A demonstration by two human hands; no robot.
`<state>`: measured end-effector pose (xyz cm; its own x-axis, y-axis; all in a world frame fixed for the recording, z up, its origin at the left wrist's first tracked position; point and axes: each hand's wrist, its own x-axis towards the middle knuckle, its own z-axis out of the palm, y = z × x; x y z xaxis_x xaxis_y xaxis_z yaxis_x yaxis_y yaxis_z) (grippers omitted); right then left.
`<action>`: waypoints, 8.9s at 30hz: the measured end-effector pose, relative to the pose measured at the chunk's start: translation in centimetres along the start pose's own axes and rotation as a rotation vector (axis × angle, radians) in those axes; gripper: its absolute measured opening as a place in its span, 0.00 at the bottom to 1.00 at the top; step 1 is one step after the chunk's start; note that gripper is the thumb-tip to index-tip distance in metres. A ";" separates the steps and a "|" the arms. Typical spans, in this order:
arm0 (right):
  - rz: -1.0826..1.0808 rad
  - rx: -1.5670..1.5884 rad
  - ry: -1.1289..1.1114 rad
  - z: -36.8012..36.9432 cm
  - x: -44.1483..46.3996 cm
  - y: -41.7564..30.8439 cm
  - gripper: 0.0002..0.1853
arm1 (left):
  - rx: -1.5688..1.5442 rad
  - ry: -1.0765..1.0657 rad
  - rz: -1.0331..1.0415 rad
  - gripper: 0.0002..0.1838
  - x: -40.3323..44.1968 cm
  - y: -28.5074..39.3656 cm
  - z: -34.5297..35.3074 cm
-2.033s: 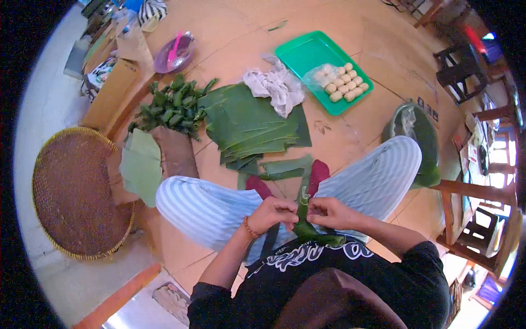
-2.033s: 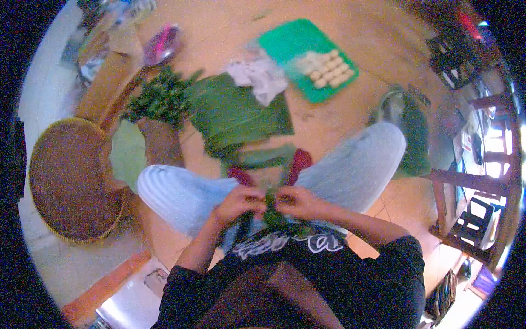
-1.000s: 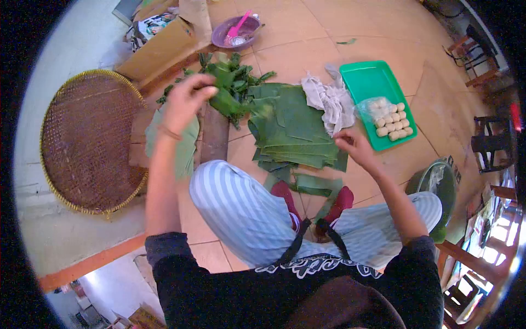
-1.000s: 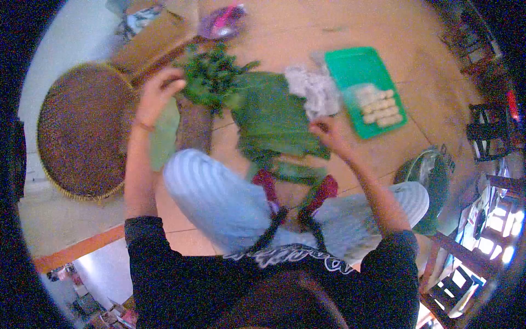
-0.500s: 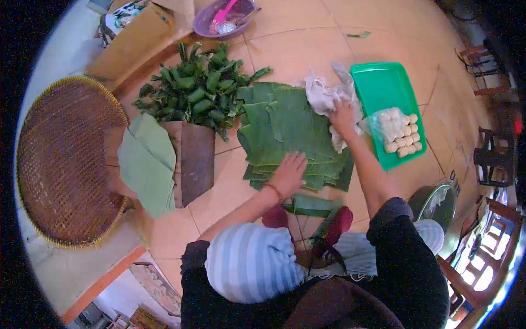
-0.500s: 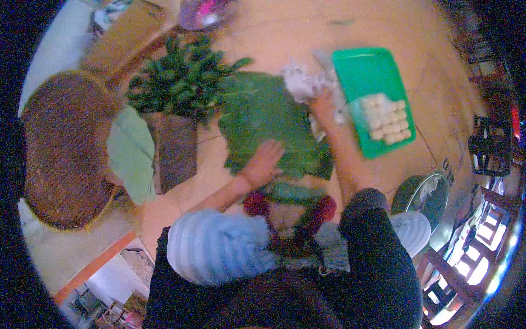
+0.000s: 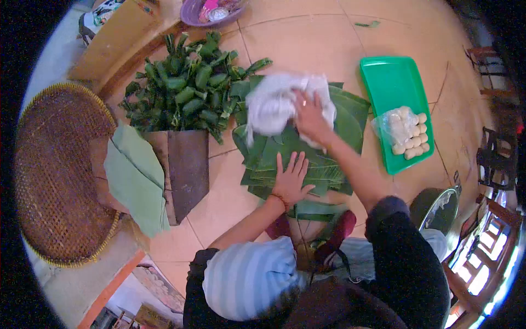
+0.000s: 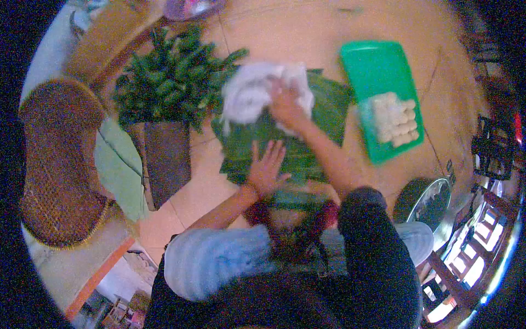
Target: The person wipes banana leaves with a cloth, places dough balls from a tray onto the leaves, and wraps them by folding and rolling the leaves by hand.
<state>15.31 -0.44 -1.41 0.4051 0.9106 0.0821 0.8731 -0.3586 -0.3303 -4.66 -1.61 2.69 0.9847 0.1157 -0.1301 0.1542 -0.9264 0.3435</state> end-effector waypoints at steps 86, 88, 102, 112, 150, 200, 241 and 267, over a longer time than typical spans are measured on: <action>0.067 0.116 -0.069 0.8 -3.5 0.4 0.31 | -0.025 0.161 -0.080 0.34 3.5 -2.0 -0.3; 0.102 0.316 -0.097 0.3 -5.4 -0.5 0.31 | -0.075 0.085 -0.082 0.34 3.0 -2.1 0.3; 0.642 1.003 0.408 -14.5 -4.9 4.2 0.22 | -0.015 0.286 0.082 0.31 9.4 -4.8 -2.2; -0.070 0.260 0.018 -5.7 -7.2 -2.0 0.32 | -0.193 -0.145 -0.132 0.36 1.5 -2.6 1.5; 0.708 0.750 0.783 -19.4 -10.7 2.9 0.22 | -1.928 0.846 -0.721 0.09 2.7 0.4 -7.4; 0.593 0.398 0.337 -5.8 -18.2 5.7 0.27 | -0.224 1.024 -0.477 0.17 -16.5 -6.4 -17.8; 0.547 -0.112 0.226 -12.9 -17.5 18.8 0.18 | -0.179 0.456 -1.091 0.19 -30.7 -32.4 -23.6; 0.821 0.094 -0.007 -11.6 -25.1 19.0 0.20 | -2.543 0.374 0.493 0.17 -15.3 4.3 -34.2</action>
<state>24.92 -32.47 1.19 0.9025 0.3671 -0.2252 0.2730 -0.8921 -0.3601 -16.26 4.93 37.92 0.8899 0.4044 0.2111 -0.4406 0.8819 0.1677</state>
